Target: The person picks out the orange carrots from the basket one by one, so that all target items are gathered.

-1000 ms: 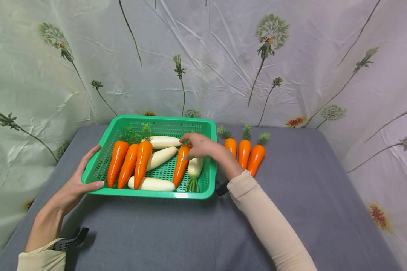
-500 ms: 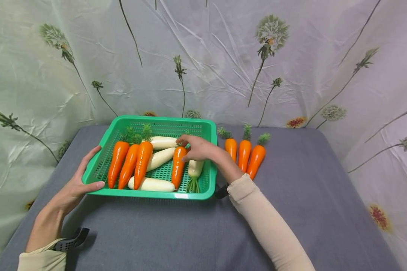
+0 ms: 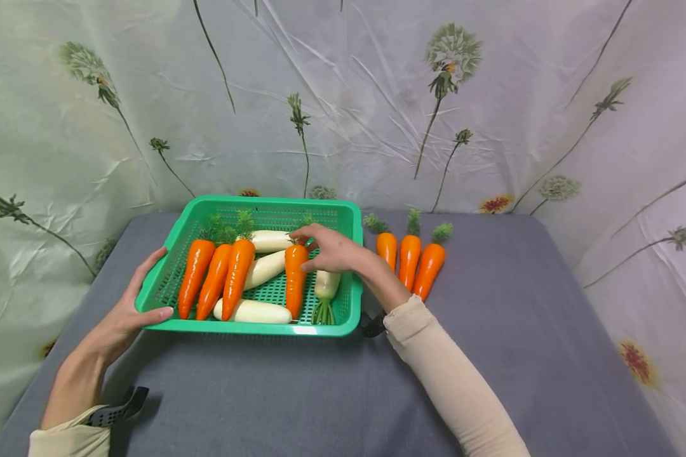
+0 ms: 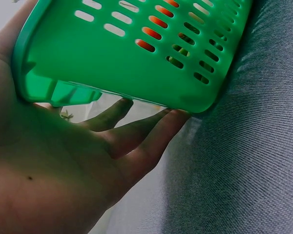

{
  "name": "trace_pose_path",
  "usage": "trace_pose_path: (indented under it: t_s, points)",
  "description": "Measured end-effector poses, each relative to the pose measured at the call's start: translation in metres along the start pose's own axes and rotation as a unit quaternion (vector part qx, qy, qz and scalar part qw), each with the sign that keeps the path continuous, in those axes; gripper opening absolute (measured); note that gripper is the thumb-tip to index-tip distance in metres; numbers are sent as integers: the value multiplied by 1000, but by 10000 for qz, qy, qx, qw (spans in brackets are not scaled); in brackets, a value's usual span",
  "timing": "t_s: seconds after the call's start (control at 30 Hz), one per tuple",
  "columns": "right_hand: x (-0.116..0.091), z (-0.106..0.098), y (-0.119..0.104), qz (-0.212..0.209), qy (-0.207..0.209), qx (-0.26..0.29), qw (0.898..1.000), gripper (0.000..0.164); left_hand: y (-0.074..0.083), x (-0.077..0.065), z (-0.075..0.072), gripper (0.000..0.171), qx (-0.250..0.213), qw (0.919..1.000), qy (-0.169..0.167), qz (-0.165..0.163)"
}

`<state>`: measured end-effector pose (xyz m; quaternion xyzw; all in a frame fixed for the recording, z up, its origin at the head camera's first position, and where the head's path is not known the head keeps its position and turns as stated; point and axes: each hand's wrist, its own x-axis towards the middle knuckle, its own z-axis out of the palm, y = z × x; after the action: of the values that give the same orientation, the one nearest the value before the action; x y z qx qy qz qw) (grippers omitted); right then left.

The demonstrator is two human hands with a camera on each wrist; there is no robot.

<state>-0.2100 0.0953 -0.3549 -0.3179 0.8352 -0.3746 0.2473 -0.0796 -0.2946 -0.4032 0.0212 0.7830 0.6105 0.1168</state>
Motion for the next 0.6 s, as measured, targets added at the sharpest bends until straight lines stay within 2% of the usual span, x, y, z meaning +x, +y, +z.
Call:
trace_pose_path:
  t_s: [0.17, 0.6]
  points:
    - [-1, 1, -1, -27, 37, 181, 9998, 67, 0, -1, 0, 103, 16, 10000, 23, -34]
    - [-2, 1, -1, 65, 246, 471, 9986, 47, 1, -1, 0, 104, 12, 10000, 35, -21]
